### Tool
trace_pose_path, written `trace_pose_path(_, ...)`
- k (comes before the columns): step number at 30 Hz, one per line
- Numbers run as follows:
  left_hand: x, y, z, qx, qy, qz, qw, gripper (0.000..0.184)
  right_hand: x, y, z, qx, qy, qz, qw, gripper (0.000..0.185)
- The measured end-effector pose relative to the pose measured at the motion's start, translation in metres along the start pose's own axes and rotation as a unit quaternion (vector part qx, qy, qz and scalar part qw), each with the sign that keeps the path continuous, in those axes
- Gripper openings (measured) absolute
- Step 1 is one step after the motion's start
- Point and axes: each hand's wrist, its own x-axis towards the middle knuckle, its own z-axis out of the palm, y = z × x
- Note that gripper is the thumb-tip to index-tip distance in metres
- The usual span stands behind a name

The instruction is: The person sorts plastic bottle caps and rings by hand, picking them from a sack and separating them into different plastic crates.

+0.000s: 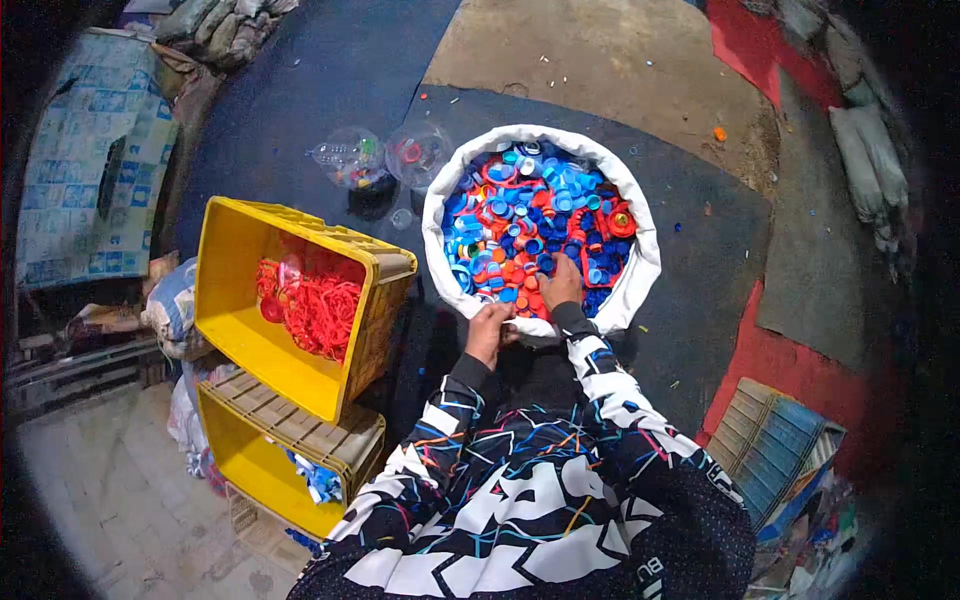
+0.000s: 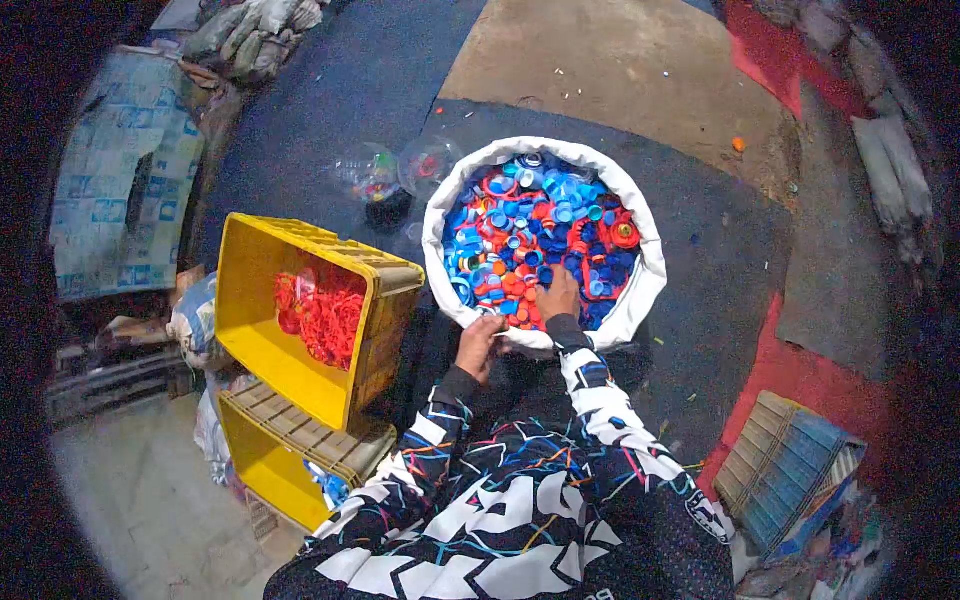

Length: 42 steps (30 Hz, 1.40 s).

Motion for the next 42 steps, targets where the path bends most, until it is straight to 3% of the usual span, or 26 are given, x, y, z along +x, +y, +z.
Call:
trace_pose_path(4, 0.010, -0.009, 0.000, 0.045, 0.045, -0.009, 0.998, 0.018, 0.016, -0.012, -0.005, -0.114, -0.027, -0.018, 0.993, 0.056)
trace_pose_path(7, 0.034, -0.016, -0.011, 0.208, 0.082, 0.081, 0.971, 0.022, 0.021, -0.005, -0.002, -0.124, -0.066, -0.015, 0.990, 0.052)
trace_pose_path(11, 0.081, -0.017, 0.000, 0.352, 0.121, 0.259, 0.891, 0.028, 0.016, 0.014, -0.001, 0.055, -0.005, -0.023, 0.998, 0.051)
trace_pose_path(12, 0.088, -0.009, 0.011, 0.409, 0.108, 0.280, 0.862, 0.028, 0.015, 0.018, -0.006, 0.044, 0.019, -0.032, 0.998, 0.051)
trace_pose_path(14, 0.112, 0.000, 0.030, 0.483, 0.081, 0.349, 0.799, 0.033, 0.010, 0.018, -0.026, 0.102, -0.007, 0.087, 0.991, 0.050)
trace_pose_path(15, 0.118, 0.004, 0.041, 0.518, 0.090, 0.356, 0.773, 0.040, 0.006, 0.020, -0.037, 0.129, -0.020, 0.144, 0.981, 0.049)
trace_pose_path(18, 0.137, 0.005, 0.061, 0.611, 0.087, 0.358, 0.701, 0.049, -0.002, 0.050, -0.056, 0.315, -0.037, 0.198, 0.928, 0.043)
trace_pose_path(21, 0.147, 0.005, 0.069, 0.656, 0.088, 0.319, 0.678, 0.046, -0.009, 0.066, -0.075, 0.435, -0.072, 0.241, 0.865, 0.035)
trace_pose_path(24, 0.153, 0.004, 0.070, 0.658, 0.068, 0.317, 0.680, 0.042, -0.014, 0.068, -0.083, 0.562, -0.055, 0.283, 0.775, 0.028)
trace_pose_path(27, 0.158, -0.002, 0.058, 0.601, 0.082, 0.360, 0.709, 0.040, -0.008, 0.057, -0.077, 0.502, -0.059, 0.312, 0.804, 0.024)
trace_pose_path(28, 0.160, -0.005, 0.052, 0.571, 0.093, 0.380, 0.722, 0.039, -0.001, 0.053, -0.074, 0.392, -0.097, 0.290, 0.868, 0.022)
trace_pose_path(31, 0.142, -0.004, 0.033, 0.502, 0.067, 0.283, 0.814, 0.032, 0.012, 0.035, -0.056, 0.143, -0.040, 0.047, 0.988, 0.021)
trace_pose_path(32, 0.145, -0.014, 0.019, 0.502, 0.079, 0.323, 0.798, 0.025, 0.020, 0.033, -0.050, 0.069, -0.073, 0.027, 0.995, 0.025)
trace_pose_path(35, 0.135, -0.024, -0.011, 0.382, 0.066, 0.191, 0.902, 0.023, 0.042, 0.021, -0.034, -0.027, -0.022, -0.142, 0.989, 0.030)
trace_pose_path(36, 0.141, -0.032, -0.020, 0.222, 0.049, 0.177, 0.957, 0.022, 0.048, 0.016, -0.030, -0.017, -0.070, -0.093, 0.993, 0.032)
trace_pose_path(37, 0.143, -0.040, -0.033, 0.175, 0.049, 0.124, 0.975, 0.022, 0.052, 0.011, -0.027, -0.057, -0.087, -0.079, 0.991, 0.031)
trace_pose_path(39, 0.121, -0.015, -0.031, 0.075, 0.046, 0.021, 0.996, 0.023, 0.062, 0.009, -0.018, -0.125, -0.153, -0.066, 0.978, 0.029)
trace_pose_path(42, 0.117, -0.002, -0.031, -0.019, 0.068, 0.030, 0.997, 0.015, 0.062, 0.003, -0.021, -0.159, -0.177, -0.094, 0.967, 0.025)
